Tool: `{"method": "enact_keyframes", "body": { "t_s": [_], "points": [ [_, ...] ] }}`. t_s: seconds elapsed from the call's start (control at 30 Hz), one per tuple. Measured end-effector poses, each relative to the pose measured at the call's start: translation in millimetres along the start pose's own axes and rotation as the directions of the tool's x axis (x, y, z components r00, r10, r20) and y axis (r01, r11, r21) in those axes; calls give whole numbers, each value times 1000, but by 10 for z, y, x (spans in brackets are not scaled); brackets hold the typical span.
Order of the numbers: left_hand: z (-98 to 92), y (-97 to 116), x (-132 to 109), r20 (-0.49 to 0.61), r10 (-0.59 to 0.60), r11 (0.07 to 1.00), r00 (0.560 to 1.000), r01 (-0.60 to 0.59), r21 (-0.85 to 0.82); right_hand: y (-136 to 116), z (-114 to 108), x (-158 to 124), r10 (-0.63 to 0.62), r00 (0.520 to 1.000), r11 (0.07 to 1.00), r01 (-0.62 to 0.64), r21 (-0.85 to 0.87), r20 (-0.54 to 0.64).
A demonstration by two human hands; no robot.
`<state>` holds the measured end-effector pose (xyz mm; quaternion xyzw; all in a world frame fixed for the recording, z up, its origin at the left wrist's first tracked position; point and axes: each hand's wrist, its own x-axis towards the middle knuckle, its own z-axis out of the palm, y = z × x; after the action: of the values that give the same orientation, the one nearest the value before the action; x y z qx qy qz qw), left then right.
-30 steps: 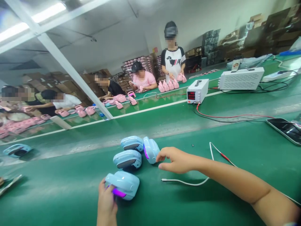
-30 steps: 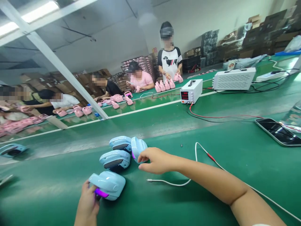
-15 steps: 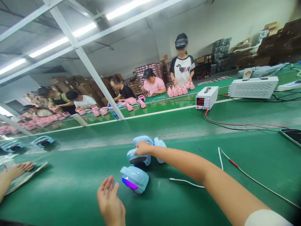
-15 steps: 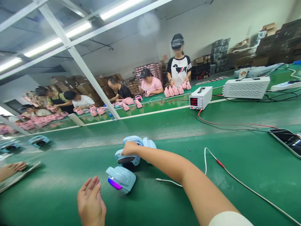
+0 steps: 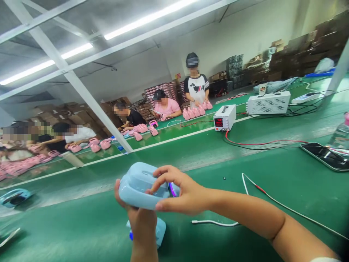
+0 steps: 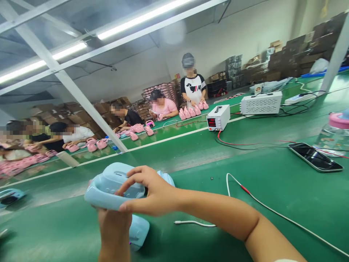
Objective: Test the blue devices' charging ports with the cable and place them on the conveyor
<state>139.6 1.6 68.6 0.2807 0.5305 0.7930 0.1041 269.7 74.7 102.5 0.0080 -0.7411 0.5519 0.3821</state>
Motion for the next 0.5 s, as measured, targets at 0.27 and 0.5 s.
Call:
{"method": "enact_keyframes", "body": {
  "t_s": [0.27,0.5],
  "points": [
    [452,1,-48,377,-394,880,838,463,-109,213,-575,-92,293,956,893,-264,364,-26],
    [511,-336,79,366,-505,845,782,535,23,426,-773,-105,365,931,764,-287,578,-19]
  ]
}}
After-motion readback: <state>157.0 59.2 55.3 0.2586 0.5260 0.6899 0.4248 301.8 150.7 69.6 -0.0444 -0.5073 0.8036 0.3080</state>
